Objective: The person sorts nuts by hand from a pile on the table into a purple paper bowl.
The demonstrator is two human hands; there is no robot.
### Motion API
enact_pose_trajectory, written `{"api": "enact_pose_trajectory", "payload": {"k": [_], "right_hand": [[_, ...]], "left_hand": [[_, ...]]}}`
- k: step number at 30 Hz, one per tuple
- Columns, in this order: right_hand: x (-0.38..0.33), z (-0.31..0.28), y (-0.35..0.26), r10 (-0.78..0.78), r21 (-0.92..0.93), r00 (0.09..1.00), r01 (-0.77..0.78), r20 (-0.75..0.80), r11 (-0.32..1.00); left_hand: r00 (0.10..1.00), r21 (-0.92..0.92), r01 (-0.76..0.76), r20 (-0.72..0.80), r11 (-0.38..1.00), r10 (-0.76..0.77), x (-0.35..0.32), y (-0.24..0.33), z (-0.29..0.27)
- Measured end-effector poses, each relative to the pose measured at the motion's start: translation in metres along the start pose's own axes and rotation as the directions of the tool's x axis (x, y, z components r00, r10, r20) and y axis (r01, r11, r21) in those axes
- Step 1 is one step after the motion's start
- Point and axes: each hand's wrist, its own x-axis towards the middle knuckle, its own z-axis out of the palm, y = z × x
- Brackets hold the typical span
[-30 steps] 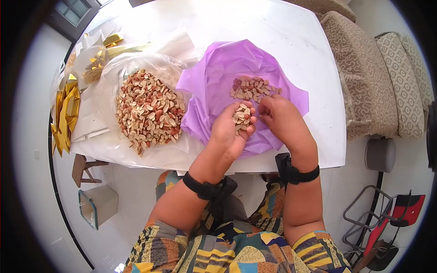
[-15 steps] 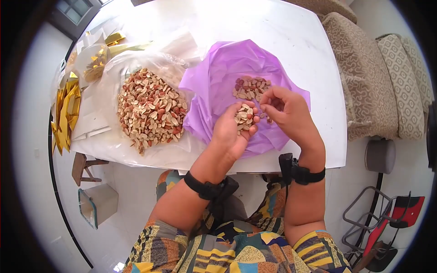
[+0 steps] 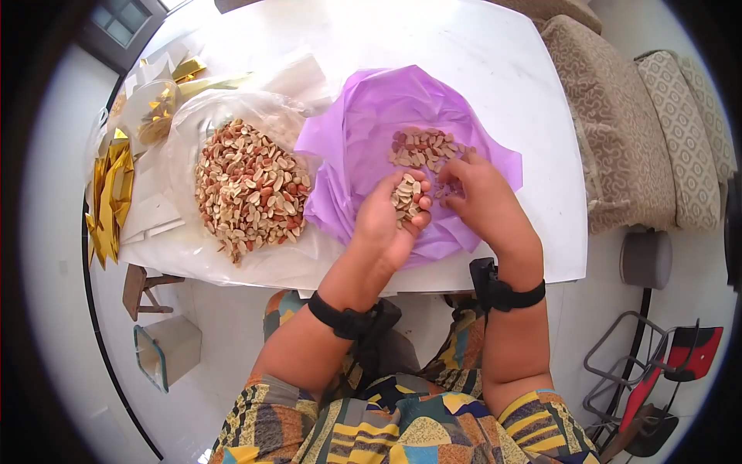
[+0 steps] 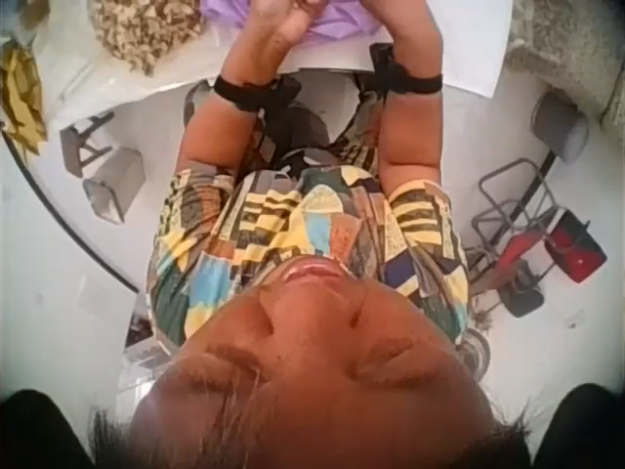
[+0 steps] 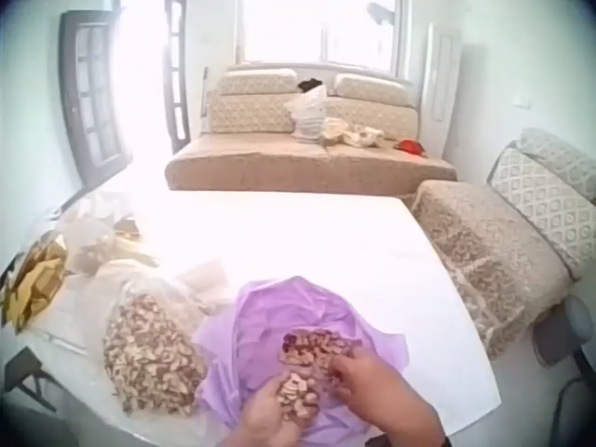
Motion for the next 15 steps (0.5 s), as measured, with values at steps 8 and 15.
{"api": "enact_pose_trajectory", "payload": {"k": [8,15], "right_hand": [[0.0029,0.0067,0.0008,0.001,-0.053,0.997,0.004,0.079,0.999],[0.0048,0.0078,0.0018,-0.033,-0.037,0.997,0.036,0.064,0.999]], "left_hand": [[1.0,0.016,0.005,-0.001,1.0,-0.005,0.0007,-0.0003,-0.0008],[1.0,0.027,0.0,0.004,1.0,0.0,0.0,0.0,-0.001]]}}
